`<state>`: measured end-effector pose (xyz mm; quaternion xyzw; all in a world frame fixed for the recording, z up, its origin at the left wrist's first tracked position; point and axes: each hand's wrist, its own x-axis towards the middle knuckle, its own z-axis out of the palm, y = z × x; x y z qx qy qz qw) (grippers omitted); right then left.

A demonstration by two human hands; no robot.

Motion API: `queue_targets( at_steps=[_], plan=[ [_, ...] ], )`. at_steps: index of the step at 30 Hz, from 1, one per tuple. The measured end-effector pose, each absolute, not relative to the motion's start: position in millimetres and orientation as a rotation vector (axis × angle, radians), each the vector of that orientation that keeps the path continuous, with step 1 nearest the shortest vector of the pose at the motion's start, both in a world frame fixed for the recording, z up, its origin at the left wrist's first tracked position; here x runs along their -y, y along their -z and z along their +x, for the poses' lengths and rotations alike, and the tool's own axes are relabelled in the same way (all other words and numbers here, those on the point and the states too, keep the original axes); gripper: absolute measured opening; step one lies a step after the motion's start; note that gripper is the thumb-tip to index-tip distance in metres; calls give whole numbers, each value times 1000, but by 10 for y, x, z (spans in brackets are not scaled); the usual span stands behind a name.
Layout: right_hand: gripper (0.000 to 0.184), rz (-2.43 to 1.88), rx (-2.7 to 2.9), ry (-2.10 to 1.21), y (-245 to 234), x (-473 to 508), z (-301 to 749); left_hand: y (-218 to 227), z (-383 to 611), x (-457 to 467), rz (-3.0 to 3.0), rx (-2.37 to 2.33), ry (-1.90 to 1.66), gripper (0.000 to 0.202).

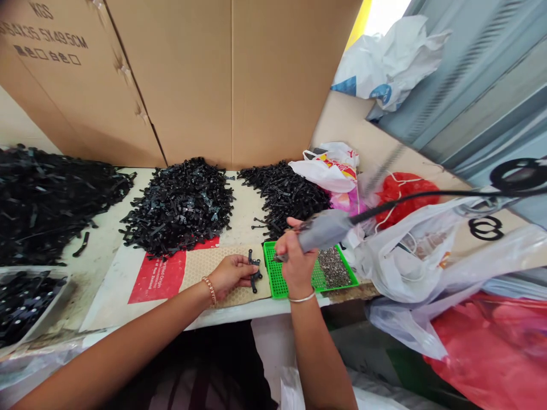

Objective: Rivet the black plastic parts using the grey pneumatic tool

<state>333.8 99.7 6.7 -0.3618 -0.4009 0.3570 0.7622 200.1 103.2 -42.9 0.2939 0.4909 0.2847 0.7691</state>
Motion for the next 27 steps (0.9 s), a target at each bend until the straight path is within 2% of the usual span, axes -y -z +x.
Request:
queue_targets(
  at_steps=[3, 10, 20, 27],
  plan=[
    [28, -852, 835, -654, -37, -813, 3567, 433, 2019, -996, 717, -1089, -644, 23],
    [28, -975, 762, -661, 338, -710, 3672, 367, 2083, -1014, 754, -1031, -666, 18],
    [37, -1047, 830, -697, 368, -1190, 3592, 395, 2158, -1060, 607, -1094, -658, 14],
    [35, -1067, 860, -707, 420, -1180, 3634, 377, 2144, -1065, 612, -1099, -642, 14]
  ],
)
